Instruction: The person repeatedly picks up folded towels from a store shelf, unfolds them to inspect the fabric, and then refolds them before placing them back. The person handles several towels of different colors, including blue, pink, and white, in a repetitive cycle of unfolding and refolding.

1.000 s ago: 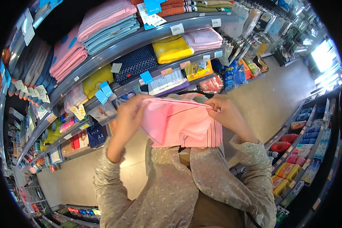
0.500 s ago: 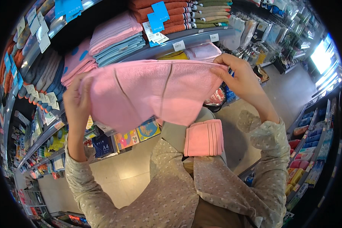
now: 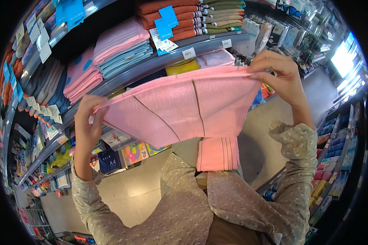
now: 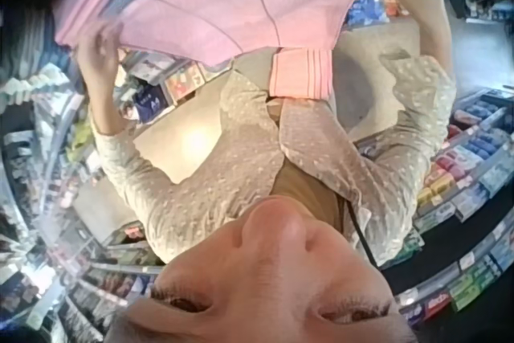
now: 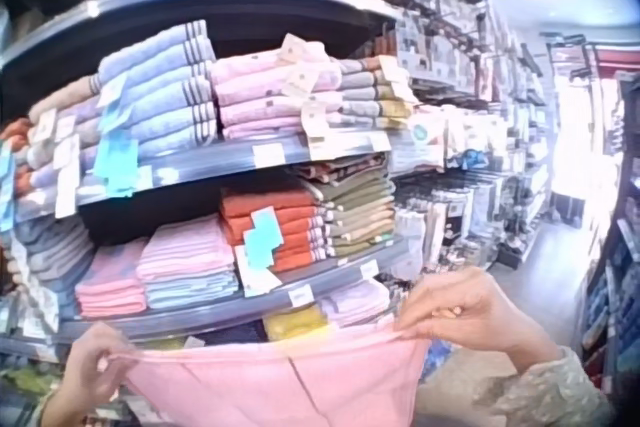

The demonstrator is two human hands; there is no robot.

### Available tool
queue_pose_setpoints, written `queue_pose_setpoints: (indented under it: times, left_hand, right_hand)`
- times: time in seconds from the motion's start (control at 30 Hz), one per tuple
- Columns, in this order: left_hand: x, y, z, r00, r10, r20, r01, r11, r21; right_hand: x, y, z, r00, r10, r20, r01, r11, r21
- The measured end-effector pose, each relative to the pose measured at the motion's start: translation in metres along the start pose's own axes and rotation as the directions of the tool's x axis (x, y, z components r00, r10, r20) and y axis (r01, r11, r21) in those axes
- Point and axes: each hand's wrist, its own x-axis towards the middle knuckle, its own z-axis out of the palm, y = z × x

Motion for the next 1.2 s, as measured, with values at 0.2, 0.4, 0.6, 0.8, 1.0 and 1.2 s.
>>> queue_pose_setpoints:
  times: [0.2, 0.4, 0.6, 0.8, 1.0, 1.2]
  left_hand:
    - [-0.011, 0.016, -0.008, 0.959, -0.079, 0.274, 0.088, 0.996, -0.022]
    - [-0.012, 0.022, -0.014, 0.937, -0.155, 0.313, 0.116, 0.984, 0.138]
    - [-0.003, 0.023, -0.038, 0.990, -0.016, 0.143, -0.014, 0.978, 0.208]
    - [0.000, 0.011, -0.032, 0.986, 0.065, 0.154, -0.097, 0.973, 0.210]
    - [-0.003, 0.001, -0.026, 0.999, -0.037, -0.018, 0.038, 0.997, 0.061]
    - [-0.004, 0.010, -0.026, 0.998, 0.049, -0.048, -0.045, 0.994, 0.098]
  right_hand:
    - [-0.012, 0.010, -0.008, 0.880, 0.256, 0.401, -0.377, 0.888, 0.261]
    - [-0.016, 0.013, 0.005, 0.826, 0.237, 0.512, -0.364, 0.917, 0.163]
    - [-0.001, -0.013, -0.014, 0.958, 0.077, 0.275, -0.107, 0.989, 0.098]
    - [-0.004, -0.003, -0.005, 0.996, 0.054, 0.066, -0.050, 0.997, -0.063]
    - [-0.004, 0.004, -0.011, 0.999, 0.021, 0.036, -0.019, 0.998, -0.058]
    - [-0.016, 0.001, -0.015, 0.976, 0.218, -0.017, -0.216, 0.973, 0.080]
